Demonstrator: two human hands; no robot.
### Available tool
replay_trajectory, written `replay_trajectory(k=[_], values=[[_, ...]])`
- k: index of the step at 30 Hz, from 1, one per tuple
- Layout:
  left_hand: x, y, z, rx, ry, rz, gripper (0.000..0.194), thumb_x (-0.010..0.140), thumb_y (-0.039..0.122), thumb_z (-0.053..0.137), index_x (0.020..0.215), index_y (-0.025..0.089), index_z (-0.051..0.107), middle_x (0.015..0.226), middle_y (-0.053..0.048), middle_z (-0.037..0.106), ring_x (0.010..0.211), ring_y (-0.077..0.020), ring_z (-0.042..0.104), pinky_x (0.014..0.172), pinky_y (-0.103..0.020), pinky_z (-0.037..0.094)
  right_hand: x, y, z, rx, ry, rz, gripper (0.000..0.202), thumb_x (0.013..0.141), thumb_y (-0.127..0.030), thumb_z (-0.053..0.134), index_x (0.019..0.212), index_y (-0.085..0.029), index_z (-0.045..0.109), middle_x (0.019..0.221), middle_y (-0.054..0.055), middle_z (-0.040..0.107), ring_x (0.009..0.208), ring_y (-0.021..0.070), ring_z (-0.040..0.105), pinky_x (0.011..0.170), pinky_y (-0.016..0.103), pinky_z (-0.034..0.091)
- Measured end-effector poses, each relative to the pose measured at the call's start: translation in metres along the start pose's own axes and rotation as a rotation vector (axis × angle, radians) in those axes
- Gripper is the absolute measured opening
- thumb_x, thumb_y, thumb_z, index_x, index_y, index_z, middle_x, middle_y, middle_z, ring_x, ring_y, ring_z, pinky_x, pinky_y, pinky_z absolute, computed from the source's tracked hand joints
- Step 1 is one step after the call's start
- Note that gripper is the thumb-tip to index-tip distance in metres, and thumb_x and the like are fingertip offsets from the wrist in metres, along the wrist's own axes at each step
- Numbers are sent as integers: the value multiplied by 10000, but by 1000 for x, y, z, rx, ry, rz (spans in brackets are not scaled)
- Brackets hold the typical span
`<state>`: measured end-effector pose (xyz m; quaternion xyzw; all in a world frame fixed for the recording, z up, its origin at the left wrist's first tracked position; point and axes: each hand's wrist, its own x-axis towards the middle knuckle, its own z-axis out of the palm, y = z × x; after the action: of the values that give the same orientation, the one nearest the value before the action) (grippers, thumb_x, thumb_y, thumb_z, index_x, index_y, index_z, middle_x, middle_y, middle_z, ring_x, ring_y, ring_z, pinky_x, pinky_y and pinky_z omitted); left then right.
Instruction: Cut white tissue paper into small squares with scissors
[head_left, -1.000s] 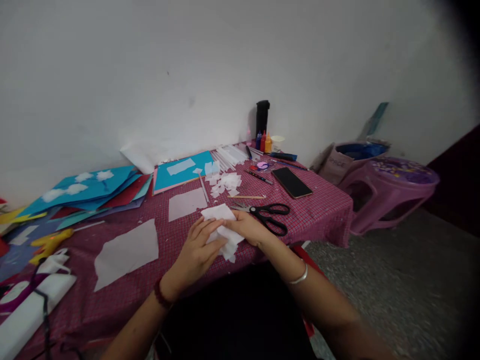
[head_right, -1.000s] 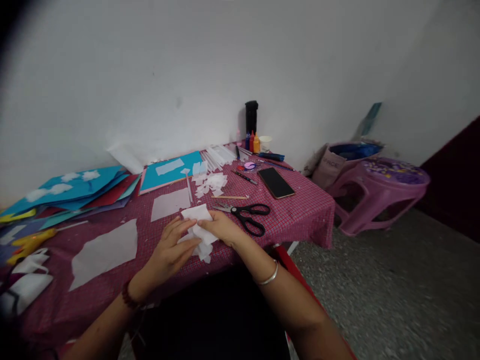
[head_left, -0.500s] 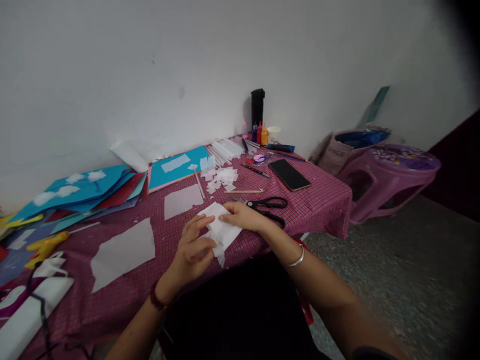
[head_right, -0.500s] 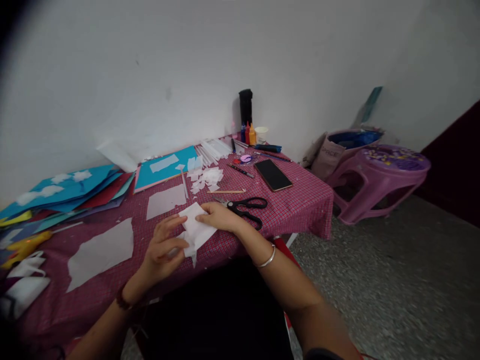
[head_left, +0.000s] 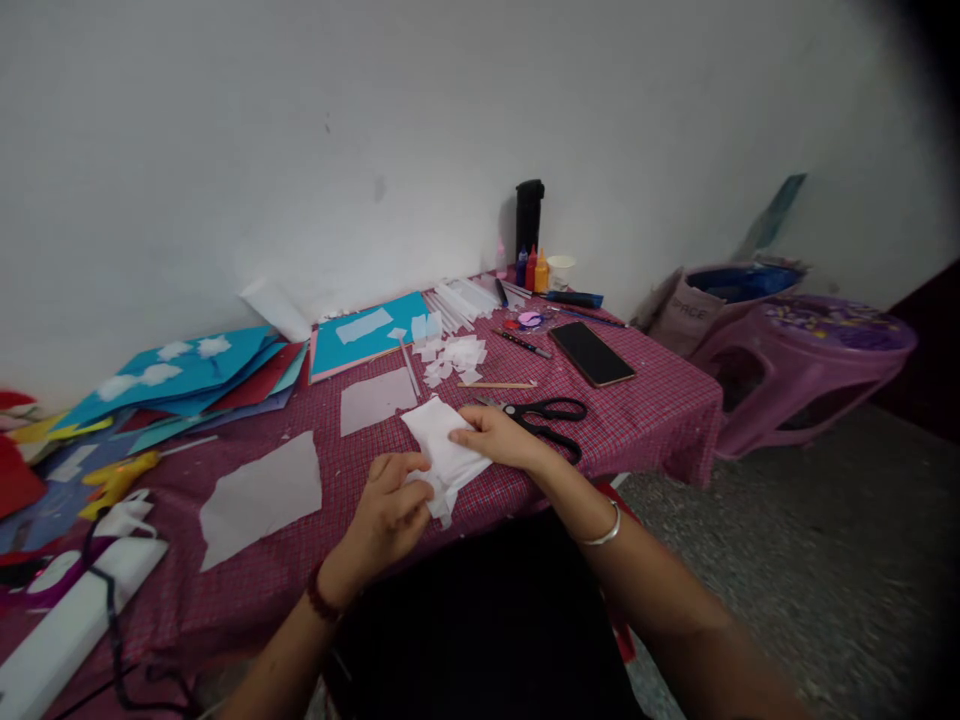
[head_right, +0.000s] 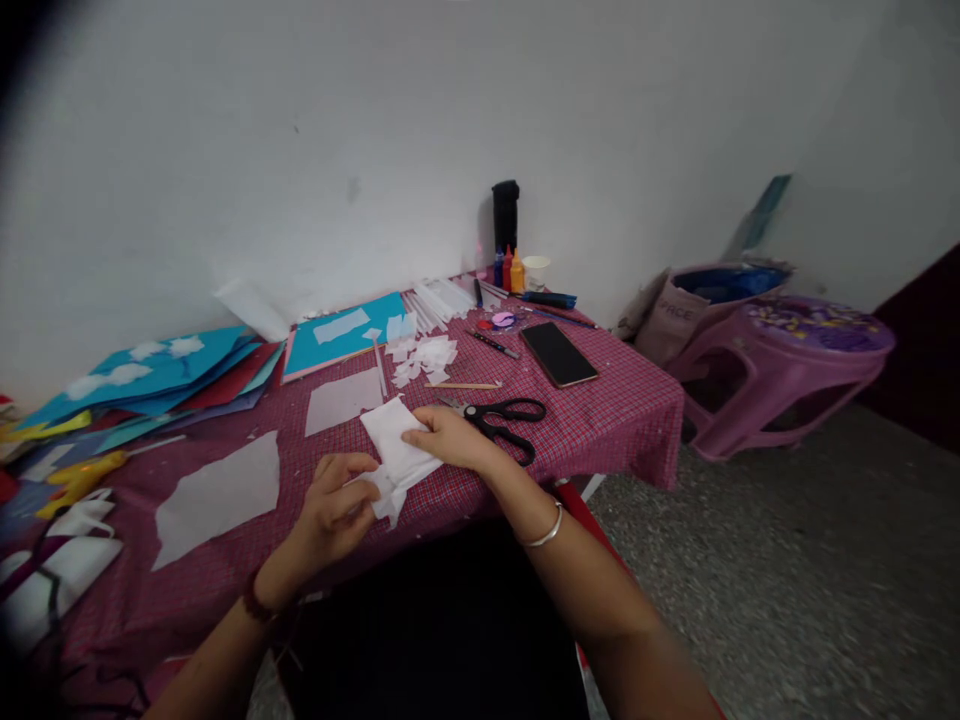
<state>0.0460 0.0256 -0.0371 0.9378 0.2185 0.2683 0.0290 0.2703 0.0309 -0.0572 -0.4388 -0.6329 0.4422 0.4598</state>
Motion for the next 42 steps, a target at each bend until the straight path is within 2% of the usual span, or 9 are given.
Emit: replay_trajectory(k=[6, 10, 15, 18, 22, 25, 28, 36, 42], values=[[4, 9, -10, -136, -127, -64, 141, 756, 97, 513, 805, 190, 606, 1116, -87, 566, 1058, -255, 493, 900, -427, 394, 0, 0, 2, -59, 15, -15, 211, 803, -347, 572, 779, -141, 614, 606, -51, 441, 563, 98, 369, 480, 195, 271], [6, 16, -8, -136, -114, -56, 185, 766, 249, 627, 945, 202, 627, 1189, -100, 541, 1151, -293, 447, 1019, -510, 313, -1, -1, 2, -85, 22, -18, 201, 809, -335, 559, 766, -145, 610, 607, -49, 457, 556, 101, 389, 486, 206, 277], [9, 16, 3, -89, -112, -32, 200, 763, 108, 574, 896, 224, 669, 1277, -78, 516, 1247, -288, 389, 1069, -508, 275, 0, 0, 4, -115, 54, -34, 182, 799, -306, 578, 693, -157, 575, 601, -53, 459, 555, 105, 421, 508, 214, 313], [13, 12, 6, -96, -107, -38, 220, 772, 69, 531, 849, 218, 673, 1286, -72, 514, 1262, -282, 378, 1062, -507, 286, 1, -3, 2, -146, 173, -43, 113, 797, -251, 575, 864, -161, 590, 716, -30, 519, 645, 130, 480, 600, 241, 388], [23, 5, 1, -119, -120, -72, 212, 843, 122, 484, 894, 215, 667, 1290, -79, 509, 1250, -267, 389, 1038, -495, 317, -6, -27, -11, -245, 358, -161, 347, 772, -114, 517, 1112, -182, 523, 1014, 42, 539, 912, 179, 522, 838, 312, 410], [30, 3, -1, -127, -126, -69, 235, 878, 152, 449, 923, 209, 672, 1287, -84, 508, 1233, -257, 403, 1034, -479, 321, -23, -50, -15, -316, 136, -255, 334, 725, -55, 486, 1018, -201, 557, 974, 30, 574, 933, 190, 544, 864, 327, 410], [34, 4, 0, -149, -124, -59, 219, 885, 171, 463, 900, 207, 678, 1221, -79, 554, 1195, -244, 438, 1025, -457, 331, -42, -56, -6, -436, -75, -223, 366, 667, -71, 579, 1007, -204, 547, 1009, 37, 595, 964, 219, 544, 877, 358, 404], [28, 1, 7, -290, -147, -148, 153, 855, 172, 540, 848, 219, 686, 1178, -64, 566, 1143, -232, 474, 989, -428, 370, -52, -18, 13, -518, -35, -206, 193, 766, -50, 599, 863, -212, 560, 964, 19, 625, 973, 191, 559, 898, 347, 386], [21, -7, 1, -302, -237, -41, 158, 869, 182, 543, 809, 201, 687, 1185, -84, 537, 1158, -242, 461, 990, -421, 370, -57, -14, 6, -584, -39, -244, 182, 792, -42, 607, 839, -216, 631, 1046, 32, 623, 1039, 198, 549, 945, 364, 364]])
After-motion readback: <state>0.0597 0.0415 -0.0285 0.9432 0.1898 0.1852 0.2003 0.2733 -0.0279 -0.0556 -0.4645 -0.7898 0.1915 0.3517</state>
